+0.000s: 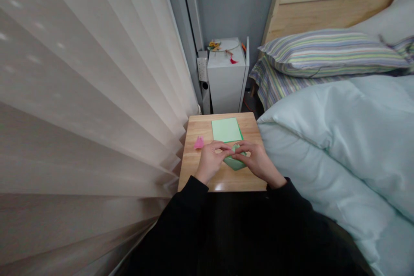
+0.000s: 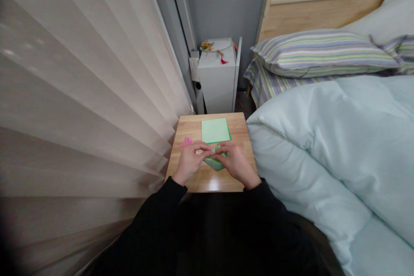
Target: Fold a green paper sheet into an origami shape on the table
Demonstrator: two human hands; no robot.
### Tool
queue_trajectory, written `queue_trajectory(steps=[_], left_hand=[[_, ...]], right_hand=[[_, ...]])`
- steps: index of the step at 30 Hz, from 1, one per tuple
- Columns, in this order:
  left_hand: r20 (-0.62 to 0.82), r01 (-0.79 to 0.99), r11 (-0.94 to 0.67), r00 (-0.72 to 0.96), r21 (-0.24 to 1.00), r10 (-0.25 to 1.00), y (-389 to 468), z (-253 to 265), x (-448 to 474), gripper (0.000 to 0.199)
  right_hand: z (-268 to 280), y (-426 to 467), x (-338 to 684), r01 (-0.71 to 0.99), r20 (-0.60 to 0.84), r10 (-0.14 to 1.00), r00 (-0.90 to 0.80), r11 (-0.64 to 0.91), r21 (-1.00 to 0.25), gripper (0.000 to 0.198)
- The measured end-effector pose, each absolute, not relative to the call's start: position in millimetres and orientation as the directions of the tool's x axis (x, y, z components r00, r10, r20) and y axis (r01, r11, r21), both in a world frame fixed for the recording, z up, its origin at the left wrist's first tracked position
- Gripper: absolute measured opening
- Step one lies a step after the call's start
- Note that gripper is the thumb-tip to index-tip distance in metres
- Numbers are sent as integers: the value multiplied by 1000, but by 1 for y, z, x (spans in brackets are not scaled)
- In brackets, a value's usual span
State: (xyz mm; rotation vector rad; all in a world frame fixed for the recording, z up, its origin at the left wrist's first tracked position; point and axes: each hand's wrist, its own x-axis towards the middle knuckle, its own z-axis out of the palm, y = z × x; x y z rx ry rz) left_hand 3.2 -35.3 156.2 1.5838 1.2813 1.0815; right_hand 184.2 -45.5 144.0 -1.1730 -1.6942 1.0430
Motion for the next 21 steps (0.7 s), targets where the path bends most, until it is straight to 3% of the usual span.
queue_trajectory(steps=[10,21], left_hand=[[47,156,-70,151,985,987,-36,151,7,3],[37,161,-71,201,984,979,-37,149,6,2]], right_hand=[[143,-46,186,224,103,973,-205,149,-963,18],[144,-47,183,201,63,975,-213,106,-974,23]])
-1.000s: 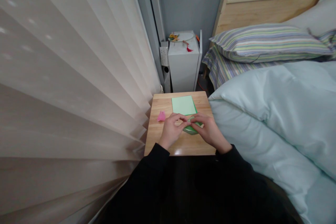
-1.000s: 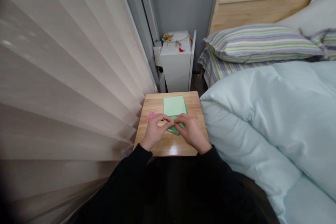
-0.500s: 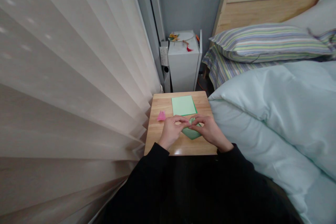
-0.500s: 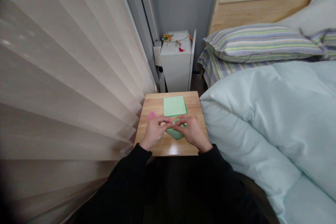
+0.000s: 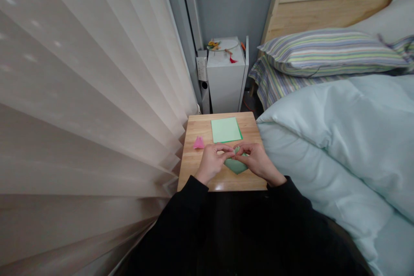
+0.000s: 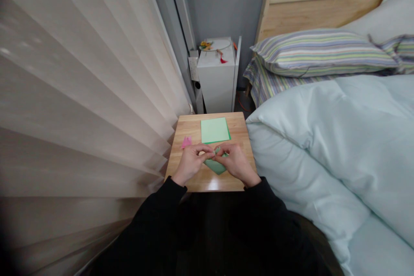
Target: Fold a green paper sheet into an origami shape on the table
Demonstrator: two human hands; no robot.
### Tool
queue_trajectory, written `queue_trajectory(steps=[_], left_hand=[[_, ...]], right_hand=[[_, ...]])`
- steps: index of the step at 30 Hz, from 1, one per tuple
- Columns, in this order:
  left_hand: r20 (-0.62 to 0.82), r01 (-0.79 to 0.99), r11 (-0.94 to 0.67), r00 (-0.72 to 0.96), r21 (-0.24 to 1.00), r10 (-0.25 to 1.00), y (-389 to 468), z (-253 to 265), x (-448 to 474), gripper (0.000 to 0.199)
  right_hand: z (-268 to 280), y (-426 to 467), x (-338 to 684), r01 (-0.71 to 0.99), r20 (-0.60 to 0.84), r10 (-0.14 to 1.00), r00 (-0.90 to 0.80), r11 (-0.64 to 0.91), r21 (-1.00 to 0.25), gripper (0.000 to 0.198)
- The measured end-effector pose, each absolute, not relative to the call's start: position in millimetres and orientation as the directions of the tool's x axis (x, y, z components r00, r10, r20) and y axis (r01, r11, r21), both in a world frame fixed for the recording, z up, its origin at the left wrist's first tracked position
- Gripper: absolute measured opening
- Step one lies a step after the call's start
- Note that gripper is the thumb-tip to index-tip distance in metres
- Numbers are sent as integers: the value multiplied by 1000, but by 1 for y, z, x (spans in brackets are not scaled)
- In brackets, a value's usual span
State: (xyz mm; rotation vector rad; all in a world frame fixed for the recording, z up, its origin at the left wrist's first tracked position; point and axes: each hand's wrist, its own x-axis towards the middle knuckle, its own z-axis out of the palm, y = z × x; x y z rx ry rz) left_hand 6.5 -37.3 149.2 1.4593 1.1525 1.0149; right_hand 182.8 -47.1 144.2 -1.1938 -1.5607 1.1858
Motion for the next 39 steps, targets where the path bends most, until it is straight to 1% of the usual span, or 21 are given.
queue_trajectory(steps=[2,5,8,11,15,19,24,31,35,39], left_hand=[[41,165,-75,200,983,979,-37,149,6,2],[90,206,-125,172,971,981,-35,148,4,6],[122,232,-161,176,959,977,-32,145,-1,8],[84,193,-127,214,973,973,-30,141,-6,11],[25,153,-70,278,986,960,-30,139,-5,11],[4,197,-55,252,979,968,-31,139,-2,11],[-16,270,-49,233,961,972,-32,139,0,11],[11,342,-98,247,935,969,-34,141,-1,11],[19,367,-117,260,923,965,-34,140,-1,12],[27,368,-133,277,920,960,-34,139,-1,14]], right_hand=[[146,-47,184,173,72,973,-218,111,-979,24],[149,-46,188,121,83,977,-195,108,-987,24],[151,-44,193,142,121,983,-140,141,-980,23],[151,-42,195,199,183,977,-109,202,-959,18],[152,-42,194,200,188,971,-146,215,-956,13],[154,-43,195,225,182,973,-141,210,-951,15],[152,-43,196,265,237,969,-69,247,-932,16],[146,-40,196,318,191,970,-150,230,-920,8],[145,-40,196,347,180,972,-153,223,-911,11],[143,-40,197,334,162,973,-166,210,-919,10]])
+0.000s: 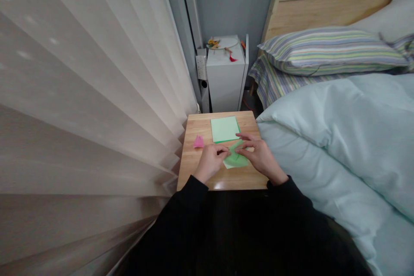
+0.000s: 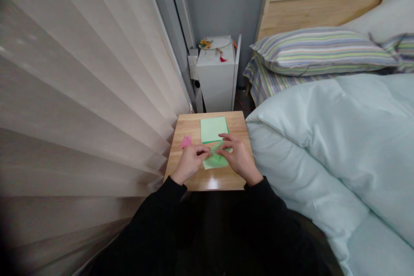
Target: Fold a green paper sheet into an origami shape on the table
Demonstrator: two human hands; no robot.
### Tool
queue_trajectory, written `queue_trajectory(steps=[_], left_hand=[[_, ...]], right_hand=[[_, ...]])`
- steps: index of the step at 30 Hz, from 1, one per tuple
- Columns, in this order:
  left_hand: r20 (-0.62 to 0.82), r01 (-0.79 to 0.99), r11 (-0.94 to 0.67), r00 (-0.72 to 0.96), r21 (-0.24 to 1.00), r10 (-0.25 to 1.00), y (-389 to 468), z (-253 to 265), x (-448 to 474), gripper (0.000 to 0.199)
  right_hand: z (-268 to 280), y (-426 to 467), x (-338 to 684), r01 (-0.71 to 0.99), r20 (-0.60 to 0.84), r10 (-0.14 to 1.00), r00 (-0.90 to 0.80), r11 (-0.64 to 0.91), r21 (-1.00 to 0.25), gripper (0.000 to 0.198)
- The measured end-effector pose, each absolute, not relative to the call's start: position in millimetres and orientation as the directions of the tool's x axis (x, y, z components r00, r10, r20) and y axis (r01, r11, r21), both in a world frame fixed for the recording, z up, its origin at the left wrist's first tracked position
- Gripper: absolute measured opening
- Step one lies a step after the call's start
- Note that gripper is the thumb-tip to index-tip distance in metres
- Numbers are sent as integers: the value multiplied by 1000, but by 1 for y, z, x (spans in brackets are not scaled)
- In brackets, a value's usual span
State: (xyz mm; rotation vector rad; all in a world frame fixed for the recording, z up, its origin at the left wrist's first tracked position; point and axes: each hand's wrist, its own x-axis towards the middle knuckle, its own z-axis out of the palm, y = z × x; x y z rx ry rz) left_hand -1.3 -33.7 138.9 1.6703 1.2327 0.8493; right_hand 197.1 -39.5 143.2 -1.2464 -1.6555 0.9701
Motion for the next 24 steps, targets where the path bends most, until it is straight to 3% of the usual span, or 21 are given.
queue_trajectory(steps=[13,24], left_hand=[[52,303,-154,320,940,946,-36,136,0,13],[9,295,-102,303,950,953,-33,140,-1,11]], right_hand=[[138,-41,194,297,127,975,-184,178,-938,7],[134,-37,194,72,52,998,-31,54,-996,20]])
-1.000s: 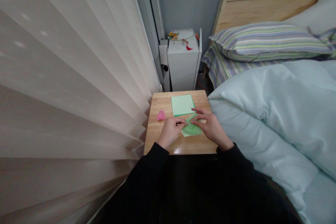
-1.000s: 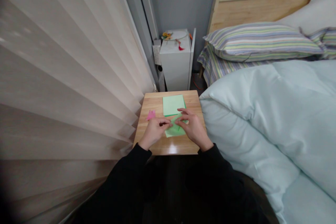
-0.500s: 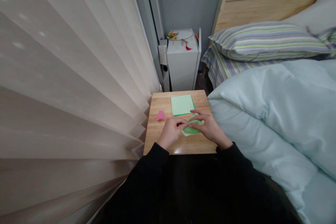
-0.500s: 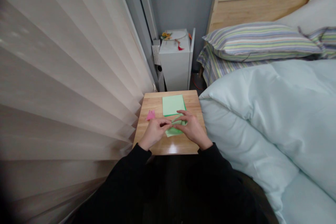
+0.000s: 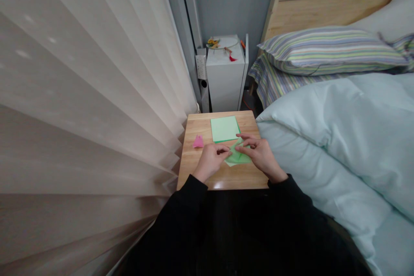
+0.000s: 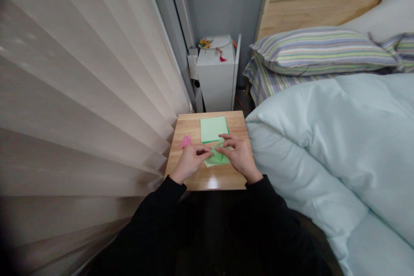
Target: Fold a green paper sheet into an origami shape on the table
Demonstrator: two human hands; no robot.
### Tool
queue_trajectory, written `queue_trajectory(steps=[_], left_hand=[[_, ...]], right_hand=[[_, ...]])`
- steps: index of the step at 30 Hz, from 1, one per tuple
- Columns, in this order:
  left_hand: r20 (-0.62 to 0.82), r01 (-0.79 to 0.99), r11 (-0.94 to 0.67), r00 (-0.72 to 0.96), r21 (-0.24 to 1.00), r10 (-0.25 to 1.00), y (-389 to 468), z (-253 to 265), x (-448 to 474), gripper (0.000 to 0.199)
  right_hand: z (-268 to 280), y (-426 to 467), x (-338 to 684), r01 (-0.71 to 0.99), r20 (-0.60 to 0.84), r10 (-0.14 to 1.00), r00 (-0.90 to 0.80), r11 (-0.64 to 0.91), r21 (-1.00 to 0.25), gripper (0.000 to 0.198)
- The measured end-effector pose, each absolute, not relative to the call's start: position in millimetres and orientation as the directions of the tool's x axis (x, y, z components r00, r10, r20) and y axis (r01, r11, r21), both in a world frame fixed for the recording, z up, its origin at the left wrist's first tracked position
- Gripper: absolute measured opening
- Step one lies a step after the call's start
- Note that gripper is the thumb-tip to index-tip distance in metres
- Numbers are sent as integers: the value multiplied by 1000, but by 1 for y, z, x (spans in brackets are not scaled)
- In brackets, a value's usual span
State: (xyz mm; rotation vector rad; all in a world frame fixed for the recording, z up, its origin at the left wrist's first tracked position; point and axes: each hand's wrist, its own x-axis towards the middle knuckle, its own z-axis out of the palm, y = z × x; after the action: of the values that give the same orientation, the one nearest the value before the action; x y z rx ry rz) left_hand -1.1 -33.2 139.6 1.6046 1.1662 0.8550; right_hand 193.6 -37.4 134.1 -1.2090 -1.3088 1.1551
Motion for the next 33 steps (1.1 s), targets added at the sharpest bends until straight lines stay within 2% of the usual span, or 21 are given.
queue_trajectory(steps=[10,13,16,18,22,28,33], left_hand=[[-42,308,-51,287,950,957,-33,141,-2,9],[-33,319,-57,270,946,962,-32,137,-4,10],[-24,303,-60,267,951,963,-31,135,-5,9],[-21,300,-59,255,952,967,-31,135,-5,9],[-5,280,-54,205,958,979,-30,136,-4,9],[20,277,-64,159,959,987,-30,136,-4,9],[42,255,-85,170,963,985,-32,136,-2,7]], right_hand=[[137,-36,194,-11,75,991,107,77,-997,26],[141,-36,199,107,178,974,136,164,-981,25],[148,-38,200,294,310,950,29,288,-911,21],[153,-40,199,356,359,933,-33,347,-868,21],[161,-45,197,455,440,897,-35,407,-792,20],[149,-43,197,587,412,909,-64,368,-721,16],[138,-40,194,522,392,919,-45,356,-775,14]])
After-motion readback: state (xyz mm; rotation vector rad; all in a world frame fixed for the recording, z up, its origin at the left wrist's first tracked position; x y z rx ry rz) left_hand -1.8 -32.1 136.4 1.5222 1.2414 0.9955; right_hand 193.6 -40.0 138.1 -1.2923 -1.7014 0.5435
